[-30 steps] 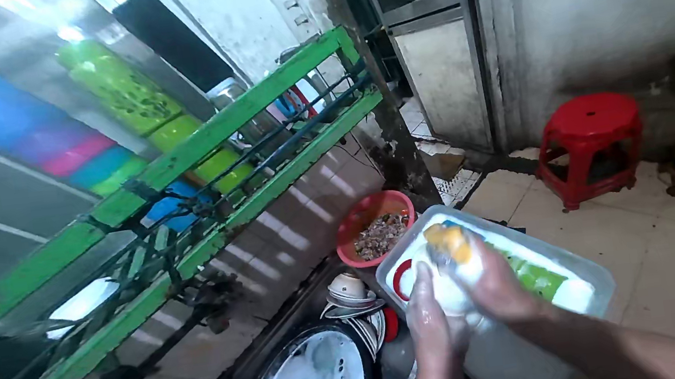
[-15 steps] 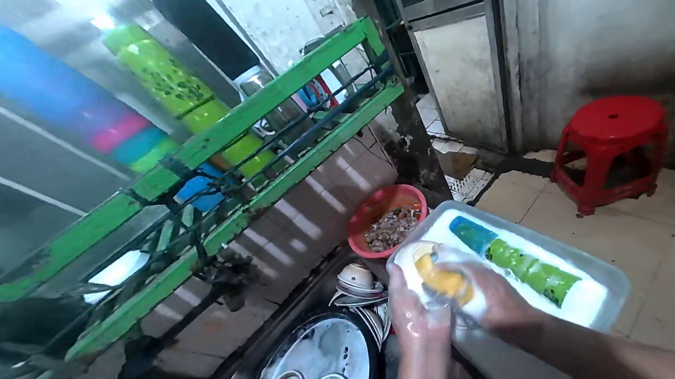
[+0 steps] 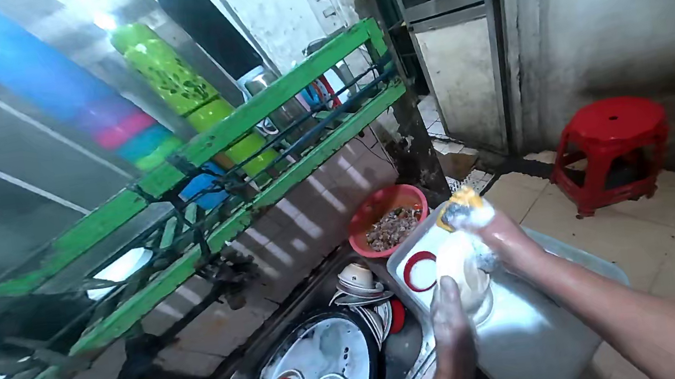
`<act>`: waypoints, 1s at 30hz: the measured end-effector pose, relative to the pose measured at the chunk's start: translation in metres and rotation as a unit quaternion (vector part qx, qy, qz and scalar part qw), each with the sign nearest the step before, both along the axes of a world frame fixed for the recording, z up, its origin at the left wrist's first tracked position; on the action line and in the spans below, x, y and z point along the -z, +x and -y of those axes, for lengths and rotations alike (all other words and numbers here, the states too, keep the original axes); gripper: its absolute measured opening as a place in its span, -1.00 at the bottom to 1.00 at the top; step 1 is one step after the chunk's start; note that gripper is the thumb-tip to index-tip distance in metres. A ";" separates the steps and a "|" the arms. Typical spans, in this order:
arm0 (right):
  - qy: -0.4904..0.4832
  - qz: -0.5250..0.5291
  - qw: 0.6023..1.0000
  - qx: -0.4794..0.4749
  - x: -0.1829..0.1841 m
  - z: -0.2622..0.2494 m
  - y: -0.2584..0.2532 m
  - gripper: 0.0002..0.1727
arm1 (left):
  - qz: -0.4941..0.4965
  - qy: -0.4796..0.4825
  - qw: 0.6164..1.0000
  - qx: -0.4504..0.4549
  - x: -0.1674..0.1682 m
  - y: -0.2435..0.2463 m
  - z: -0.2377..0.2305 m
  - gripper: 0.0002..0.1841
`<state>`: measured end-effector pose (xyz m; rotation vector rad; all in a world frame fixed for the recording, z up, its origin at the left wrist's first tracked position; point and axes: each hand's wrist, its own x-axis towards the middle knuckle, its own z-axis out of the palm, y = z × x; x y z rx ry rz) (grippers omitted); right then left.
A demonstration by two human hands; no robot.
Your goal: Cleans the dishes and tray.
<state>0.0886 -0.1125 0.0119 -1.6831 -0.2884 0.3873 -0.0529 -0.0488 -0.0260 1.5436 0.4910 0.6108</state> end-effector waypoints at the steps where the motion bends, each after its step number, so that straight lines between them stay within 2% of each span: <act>1: -0.006 0.039 0.999 0.009 -0.005 0.002 0.004 -0.33 | -0.017 -0.084 0.995 0.046 0.005 0.002 -0.012 -0.37; 2: -0.014 0.075 0.997 0.012 -0.012 0.005 0.006 -0.28 | -0.014 -0.194 0.977 0.082 0.009 0.006 -0.024 -0.33; 4: -0.038 0.109 0.993 -0.026 -0.022 0.007 0.004 -0.28 | -0.001 -0.416 0.904 0.097 0.004 0.015 -0.037 -0.23; 6: -0.087 0.099 0.986 -0.101 -0.015 0.002 -0.006 -0.31 | 0.019 -0.491 0.870 0.048 -0.008 0.020 -0.036 -0.22; 7: -0.114 0.100 0.980 -0.131 -0.009 0.000 -0.015 -0.33 | 0.037 -0.499 0.866 0.013 -0.012 0.024 -0.035 -0.33; 9: -0.181 0.150 0.952 -0.196 0.008 -0.002 -0.039 -0.38 | 0.072 -0.452 0.888 -0.047 -0.016 0.030 -0.032 -0.58; 11: -0.207 0.230 0.911 -0.272 0.021 0.010 -0.057 -0.43 | 0.077 -0.397 0.911 -0.078 -0.018 0.028 -0.036 -0.67; 13: -0.218 0.326 0.873 -0.289 0.029 0.025 -0.051 -0.48 | 0.081 -0.389 0.915 -0.070 -0.022 0.021 -0.042 -0.63; 17: -0.196 0.474 0.840 -0.176 0.039 0.024 -0.022 -0.54 | 0.069 -0.447 0.891 -0.040 -0.021 0.020 -0.032 -0.62; 19: -0.185 0.471 0.844 -0.177 0.032 0.014 -0.033 -0.53 | 0.061 -0.460 0.885 -0.030 -0.018 0.024 -0.026 -0.64; 21: -0.160 0.419 0.856 -0.257 0.026 0.013 -0.053 -0.59 | 0.055 -0.432 0.900 -0.029 -0.019 0.021 -0.032 -0.63; 23: -0.166 0.408 0.835 -0.329 0.025 0.019 -0.059 -0.63 | 0.042 -0.382 0.922 -0.054 -0.022 0.015 -0.045 -0.61; 24: -0.181 0.417 0.822 -0.343 0.026 0.023 -0.054 -0.66 | 0.039 -0.388 0.919 -0.056 -0.025 0.012 -0.050 -0.60; 26: -0.197 0.453 0.816 -0.299 0.031 0.027 -0.036 -0.73 | 0.045 -0.407 0.911 -0.044 -0.027 0.007 -0.054 -0.58; 28: -0.208 0.494 0.813 -0.229 0.032 0.020 -0.022 -0.71 | 0.049 -0.405 0.912 -0.037 -0.026 0.008 -0.047 -0.60; 30: -0.194 0.507 0.812 -0.213 0.027 0.004 -0.033 -0.69 | 0.045 -0.410 0.910 -0.043 -0.026 0.011 -0.039 -0.63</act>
